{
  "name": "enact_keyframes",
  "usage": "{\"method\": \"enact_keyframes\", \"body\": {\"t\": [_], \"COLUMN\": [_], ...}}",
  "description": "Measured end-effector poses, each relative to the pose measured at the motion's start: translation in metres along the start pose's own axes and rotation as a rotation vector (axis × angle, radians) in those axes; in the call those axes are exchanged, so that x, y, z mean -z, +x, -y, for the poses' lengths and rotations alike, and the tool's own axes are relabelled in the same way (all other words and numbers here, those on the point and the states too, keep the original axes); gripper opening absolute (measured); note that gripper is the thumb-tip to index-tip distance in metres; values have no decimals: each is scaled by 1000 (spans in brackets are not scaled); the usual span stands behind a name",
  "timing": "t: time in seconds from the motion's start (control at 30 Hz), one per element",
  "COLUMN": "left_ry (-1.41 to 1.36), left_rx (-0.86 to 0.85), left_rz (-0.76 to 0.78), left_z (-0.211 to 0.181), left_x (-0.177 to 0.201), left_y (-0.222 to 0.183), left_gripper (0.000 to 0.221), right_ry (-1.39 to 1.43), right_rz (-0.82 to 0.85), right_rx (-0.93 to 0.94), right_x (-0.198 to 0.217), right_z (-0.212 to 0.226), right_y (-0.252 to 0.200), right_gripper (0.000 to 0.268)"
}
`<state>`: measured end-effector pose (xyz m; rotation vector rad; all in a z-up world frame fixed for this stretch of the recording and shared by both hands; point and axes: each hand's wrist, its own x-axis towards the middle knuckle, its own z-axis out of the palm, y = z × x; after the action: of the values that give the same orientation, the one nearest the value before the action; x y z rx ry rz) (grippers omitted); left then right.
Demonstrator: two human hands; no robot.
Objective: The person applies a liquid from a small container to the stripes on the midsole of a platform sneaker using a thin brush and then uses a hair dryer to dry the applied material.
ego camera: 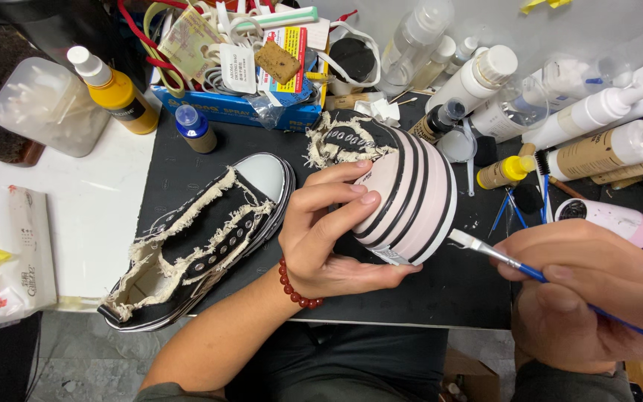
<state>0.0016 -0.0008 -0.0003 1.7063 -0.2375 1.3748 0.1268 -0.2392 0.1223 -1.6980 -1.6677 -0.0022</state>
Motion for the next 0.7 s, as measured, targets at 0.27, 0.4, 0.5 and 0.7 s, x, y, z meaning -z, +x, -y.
{"method": "enact_keyframes", "body": {"t": [0.27,0.4,0.5,0.7], "left_ry": [-7,-11,-12,-7], "left_rx": [-11,-10,-9,-10], "left_rz": [3,2,2,19], "left_z": [1,1,0,1], "left_x": [0,0,0,1], "left_y": [0,0,0,0], "left_gripper": [77,77,77,78], "right_ry": [-78,26,37,-69], "right_rz": [-109,82,-81,-357], "right_rx": [-84,46,-42,-45], "right_x": [-7,7,-12,-37], "right_z": [0,-8,5,-2], "right_y": [3,12,7,23], "right_gripper": [20,20,19,15]}}
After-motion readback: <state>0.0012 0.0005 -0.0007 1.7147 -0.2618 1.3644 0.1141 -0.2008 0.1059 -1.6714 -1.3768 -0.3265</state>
